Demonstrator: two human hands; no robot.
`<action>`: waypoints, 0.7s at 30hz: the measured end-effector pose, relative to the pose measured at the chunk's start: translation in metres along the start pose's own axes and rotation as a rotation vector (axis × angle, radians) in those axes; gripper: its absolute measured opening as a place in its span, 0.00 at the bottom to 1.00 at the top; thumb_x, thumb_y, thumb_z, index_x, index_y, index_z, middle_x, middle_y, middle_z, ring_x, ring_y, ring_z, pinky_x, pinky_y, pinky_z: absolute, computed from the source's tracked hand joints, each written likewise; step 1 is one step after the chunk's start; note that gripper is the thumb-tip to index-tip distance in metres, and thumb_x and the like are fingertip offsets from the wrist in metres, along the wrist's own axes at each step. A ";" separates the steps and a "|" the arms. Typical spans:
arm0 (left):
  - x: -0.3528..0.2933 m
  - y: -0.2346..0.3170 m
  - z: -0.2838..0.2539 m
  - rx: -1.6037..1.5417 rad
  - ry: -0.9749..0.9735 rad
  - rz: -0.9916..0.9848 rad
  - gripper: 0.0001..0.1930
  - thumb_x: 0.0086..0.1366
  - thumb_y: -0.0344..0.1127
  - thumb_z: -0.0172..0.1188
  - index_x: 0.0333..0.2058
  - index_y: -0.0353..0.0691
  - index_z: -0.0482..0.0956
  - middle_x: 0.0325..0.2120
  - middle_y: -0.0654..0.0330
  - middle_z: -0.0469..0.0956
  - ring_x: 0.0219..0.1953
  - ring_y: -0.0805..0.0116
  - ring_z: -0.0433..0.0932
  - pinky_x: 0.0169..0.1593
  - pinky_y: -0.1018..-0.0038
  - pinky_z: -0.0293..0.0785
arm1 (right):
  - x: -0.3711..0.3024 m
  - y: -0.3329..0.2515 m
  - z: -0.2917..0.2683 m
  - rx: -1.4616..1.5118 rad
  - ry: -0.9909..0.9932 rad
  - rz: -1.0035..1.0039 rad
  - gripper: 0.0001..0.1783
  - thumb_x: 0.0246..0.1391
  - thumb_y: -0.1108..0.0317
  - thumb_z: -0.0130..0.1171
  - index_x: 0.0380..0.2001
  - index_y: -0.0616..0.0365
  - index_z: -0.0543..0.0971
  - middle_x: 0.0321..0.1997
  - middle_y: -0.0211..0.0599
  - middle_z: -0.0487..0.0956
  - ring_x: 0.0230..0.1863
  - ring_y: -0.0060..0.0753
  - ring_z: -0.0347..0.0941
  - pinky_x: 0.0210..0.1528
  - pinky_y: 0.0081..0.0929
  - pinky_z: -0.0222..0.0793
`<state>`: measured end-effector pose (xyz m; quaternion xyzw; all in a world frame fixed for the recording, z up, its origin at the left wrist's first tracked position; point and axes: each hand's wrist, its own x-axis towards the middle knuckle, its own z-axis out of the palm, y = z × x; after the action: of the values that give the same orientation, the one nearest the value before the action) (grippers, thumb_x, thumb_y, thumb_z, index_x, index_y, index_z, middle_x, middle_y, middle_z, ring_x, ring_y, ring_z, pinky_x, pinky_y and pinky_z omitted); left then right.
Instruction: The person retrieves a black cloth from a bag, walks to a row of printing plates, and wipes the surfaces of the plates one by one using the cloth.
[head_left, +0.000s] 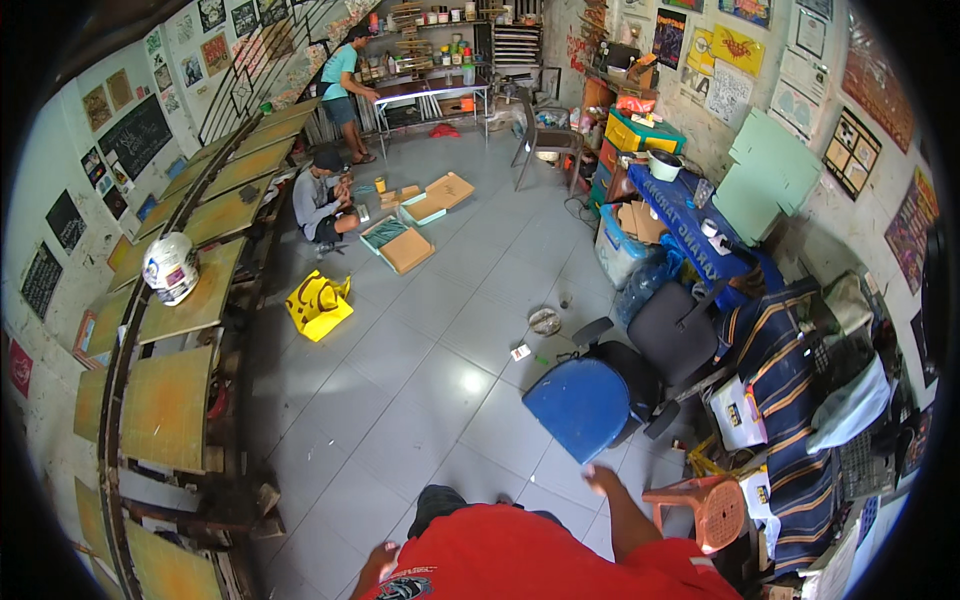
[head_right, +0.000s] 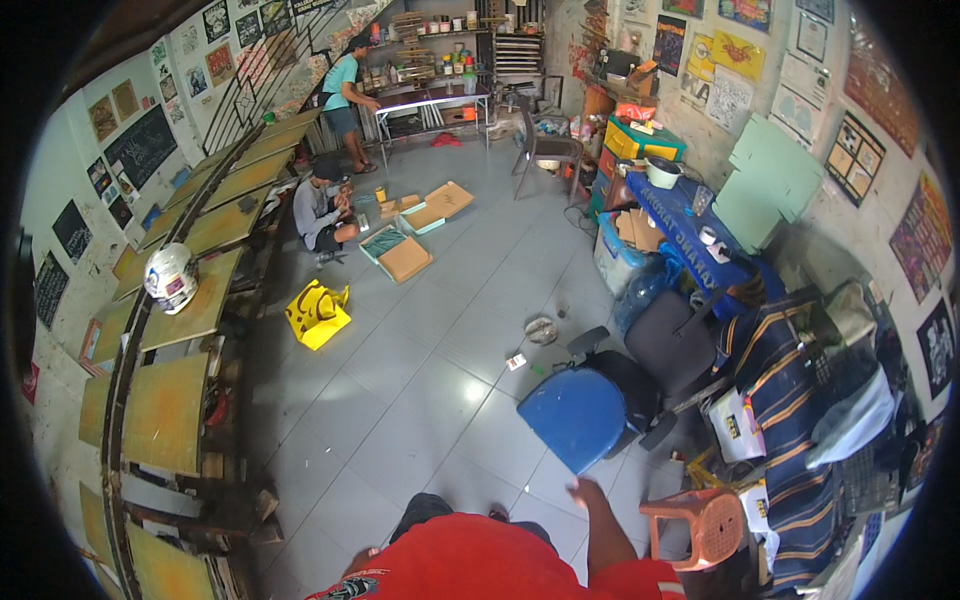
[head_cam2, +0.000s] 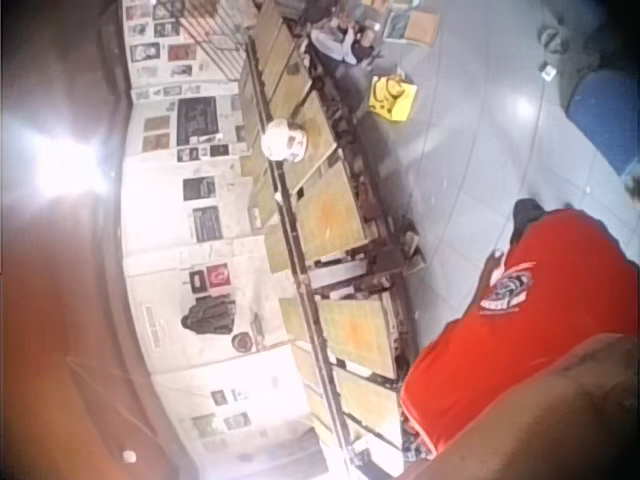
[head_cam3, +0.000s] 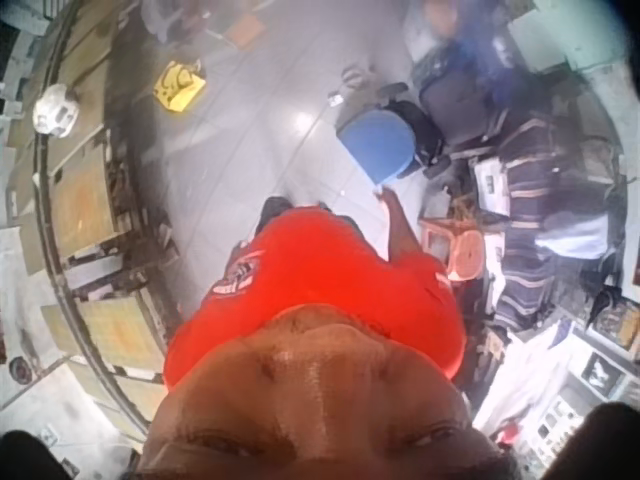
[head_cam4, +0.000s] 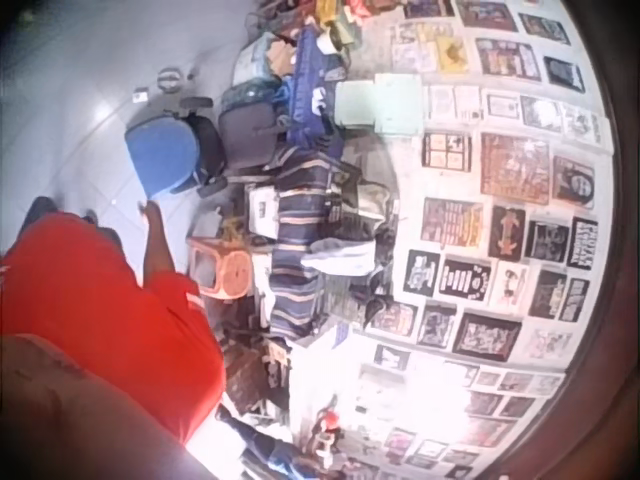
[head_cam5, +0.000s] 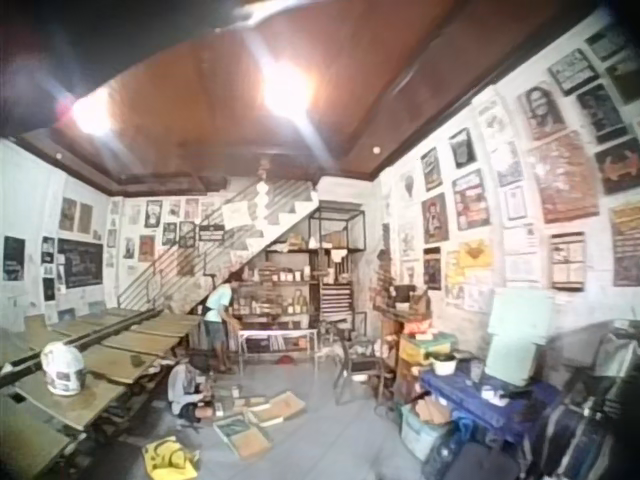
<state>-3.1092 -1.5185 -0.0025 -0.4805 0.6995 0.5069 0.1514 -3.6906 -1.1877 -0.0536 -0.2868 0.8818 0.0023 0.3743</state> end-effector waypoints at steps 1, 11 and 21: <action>-0.015 -0.010 -0.004 -0.001 0.041 -0.099 0.19 0.67 0.49 0.52 0.39 0.35 0.78 0.35 0.51 0.81 0.40 0.58 0.78 0.46 0.66 0.72 | 0.030 -0.082 -0.066 0.138 0.267 -0.177 0.29 0.57 0.46 0.52 0.52 0.59 0.74 0.52 0.53 0.76 0.54 0.54 0.72 0.53 0.43 0.68; 0.224 0.056 -0.166 0.110 0.037 -0.168 0.21 0.68 0.50 0.49 0.37 0.37 0.81 0.36 0.46 0.81 0.43 0.50 0.79 0.46 0.60 0.73 | 0.245 -0.272 -0.262 0.674 0.250 -0.293 0.25 0.57 0.61 0.58 0.55 0.61 0.71 0.44 0.40 0.80 0.44 0.33 0.75 0.48 0.30 0.69; 0.538 0.382 -0.535 -0.204 0.458 0.163 0.12 0.65 0.35 0.53 0.39 0.31 0.75 0.32 0.55 0.78 0.39 0.67 0.75 0.44 0.71 0.70 | 0.239 -0.210 -0.125 0.453 -0.423 0.416 0.32 0.55 0.40 0.53 0.50 0.56 0.77 0.53 0.48 0.77 0.54 0.50 0.73 0.55 0.42 0.67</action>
<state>-3.5424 -2.2451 0.0720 -0.5377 0.6972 0.4631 -0.1014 -3.7988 -1.5109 -0.0772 -0.0045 0.8027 -0.0579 0.5936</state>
